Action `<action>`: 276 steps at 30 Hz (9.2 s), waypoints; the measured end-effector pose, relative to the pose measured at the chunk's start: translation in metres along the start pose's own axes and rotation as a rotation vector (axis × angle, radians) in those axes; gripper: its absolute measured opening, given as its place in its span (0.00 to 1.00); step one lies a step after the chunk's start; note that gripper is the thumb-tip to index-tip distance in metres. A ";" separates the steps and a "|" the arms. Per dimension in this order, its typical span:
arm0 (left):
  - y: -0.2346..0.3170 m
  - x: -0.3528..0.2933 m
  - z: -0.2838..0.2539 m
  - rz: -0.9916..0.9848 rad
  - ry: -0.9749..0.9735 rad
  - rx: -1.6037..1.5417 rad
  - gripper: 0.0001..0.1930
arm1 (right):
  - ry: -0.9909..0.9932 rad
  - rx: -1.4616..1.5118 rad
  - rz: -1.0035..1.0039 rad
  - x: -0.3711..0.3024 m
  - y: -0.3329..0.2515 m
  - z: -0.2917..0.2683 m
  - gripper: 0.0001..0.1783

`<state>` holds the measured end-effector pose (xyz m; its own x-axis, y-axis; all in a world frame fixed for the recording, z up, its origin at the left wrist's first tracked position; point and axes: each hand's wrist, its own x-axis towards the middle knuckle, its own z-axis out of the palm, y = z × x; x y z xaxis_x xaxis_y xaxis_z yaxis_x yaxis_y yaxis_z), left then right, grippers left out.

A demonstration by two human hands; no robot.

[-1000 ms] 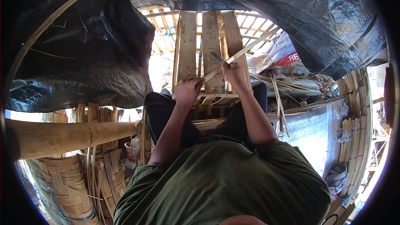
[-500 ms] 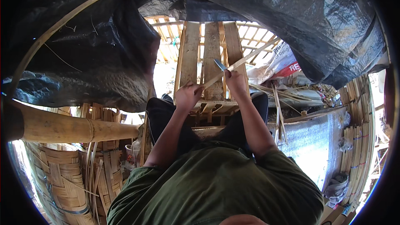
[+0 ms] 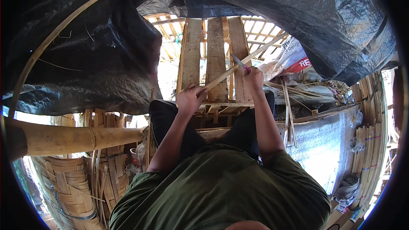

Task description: The person scrapes and whittles a bamboo strip using a knife.

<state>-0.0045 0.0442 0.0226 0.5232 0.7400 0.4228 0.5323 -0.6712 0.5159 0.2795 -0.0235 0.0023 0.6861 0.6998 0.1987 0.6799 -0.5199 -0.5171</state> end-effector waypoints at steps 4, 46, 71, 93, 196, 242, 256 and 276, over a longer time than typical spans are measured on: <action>-0.002 -0.001 0.001 0.018 0.007 0.024 0.09 | 0.042 0.091 -0.010 -0.005 0.009 0.003 0.09; 0.022 -0.008 -0.033 -0.090 -0.113 0.016 0.11 | 0.235 0.247 -0.043 -0.042 0.009 0.004 0.14; 0.012 -0.070 -0.105 -0.196 -0.168 -0.258 0.13 | 0.383 0.539 0.069 -0.075 -0.011 -0.047 0.07; 0.000 0.016 -0.021 -0.095 -0.126 0.066 0.09 | -0.032 0.469 0.084 -0.046 -0.003 -0.042 0.12; -0.022 -0.003 0.001 0.068 0.214 0.225 0.04 | 0.027 -0.130 -0.367 0.083 -0.082 0.027 0.10; -0.023 -0.003 0.003 0.166 0.324 0.280 0.07 | -0.567 0.220 -0.405 0.129 -0.122 0.045 0.19; -0.017 -0.003 0.000 0.128 0.305 0.251 0.03 | -0.652 0.071 -0.471 0.151 -0.097 0.004 0.12; -0.010 0.004 -0.006 -0.017 0.055 0.162 0.03 | -0.101 0.793 0.070 -0.055 0.001 -0.018 0.12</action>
<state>-0.0111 0.0542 0.0238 0.4781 0.7498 0.4575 0.6436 -0.6535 0.3984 0.2473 -0.0710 0.0062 0.6681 0.7389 0.0875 0.2236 -0.0873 -0.9708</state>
